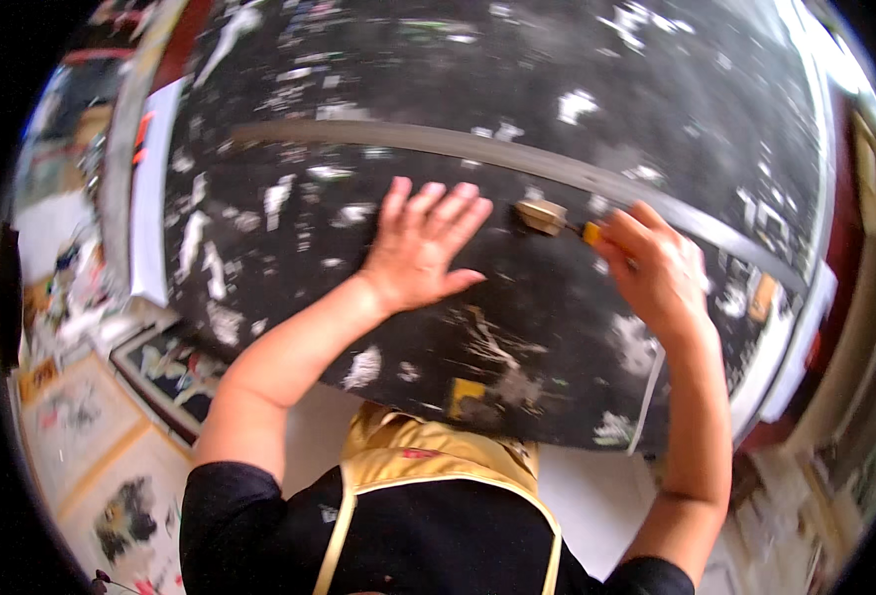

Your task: The person uses a metal ruler and a utility knife to cut a large sheet of dark, glossy material on a wooden table. They align the ruler, score the material, and peel away the cut strip. The person then repositions the remaining sheet and repeats the cutting process.

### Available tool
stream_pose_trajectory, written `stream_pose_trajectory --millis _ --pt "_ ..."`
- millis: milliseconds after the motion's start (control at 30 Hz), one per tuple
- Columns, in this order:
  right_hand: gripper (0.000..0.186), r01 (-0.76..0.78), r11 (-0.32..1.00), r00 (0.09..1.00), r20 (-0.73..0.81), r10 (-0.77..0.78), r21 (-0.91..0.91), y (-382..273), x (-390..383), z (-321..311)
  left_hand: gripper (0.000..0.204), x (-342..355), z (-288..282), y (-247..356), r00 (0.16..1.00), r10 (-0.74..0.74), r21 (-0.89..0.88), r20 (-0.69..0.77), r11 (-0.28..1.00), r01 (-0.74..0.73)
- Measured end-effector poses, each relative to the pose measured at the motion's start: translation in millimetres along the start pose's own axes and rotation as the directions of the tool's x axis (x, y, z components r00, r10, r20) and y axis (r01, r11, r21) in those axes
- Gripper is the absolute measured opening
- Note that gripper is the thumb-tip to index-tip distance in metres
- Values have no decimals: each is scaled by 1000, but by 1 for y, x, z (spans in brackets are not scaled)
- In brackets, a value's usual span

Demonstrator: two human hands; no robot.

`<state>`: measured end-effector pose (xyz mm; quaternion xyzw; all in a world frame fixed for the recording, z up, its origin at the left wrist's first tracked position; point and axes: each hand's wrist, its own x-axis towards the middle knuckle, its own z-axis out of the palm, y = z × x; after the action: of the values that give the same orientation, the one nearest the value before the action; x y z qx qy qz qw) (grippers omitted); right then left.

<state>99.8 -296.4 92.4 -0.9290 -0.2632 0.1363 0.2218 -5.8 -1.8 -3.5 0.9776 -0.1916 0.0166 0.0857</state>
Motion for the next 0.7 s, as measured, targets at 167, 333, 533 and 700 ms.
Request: stream_pose_trajectory --millis 167,333,533,700 --pt "11 -22 1000 1000 17 23 -8 -7 2 1 88 -8 5 -5 999 -15 -98 -41 995 11" --pt "21 -366 664 905 83 417 652 -14 -6 41 87 -3 10 -5 999 3 -202 -36 979 -10" --pt "18 -159 190 808 17 589 969 -72 23 145 77 -10 10 -12 998 -70 -323 6 944 68" --pt "24 -111 338 668 -181 722 935 -70 31 171 65 -32 -15 -70 968 -127 -446 -216 895 18"
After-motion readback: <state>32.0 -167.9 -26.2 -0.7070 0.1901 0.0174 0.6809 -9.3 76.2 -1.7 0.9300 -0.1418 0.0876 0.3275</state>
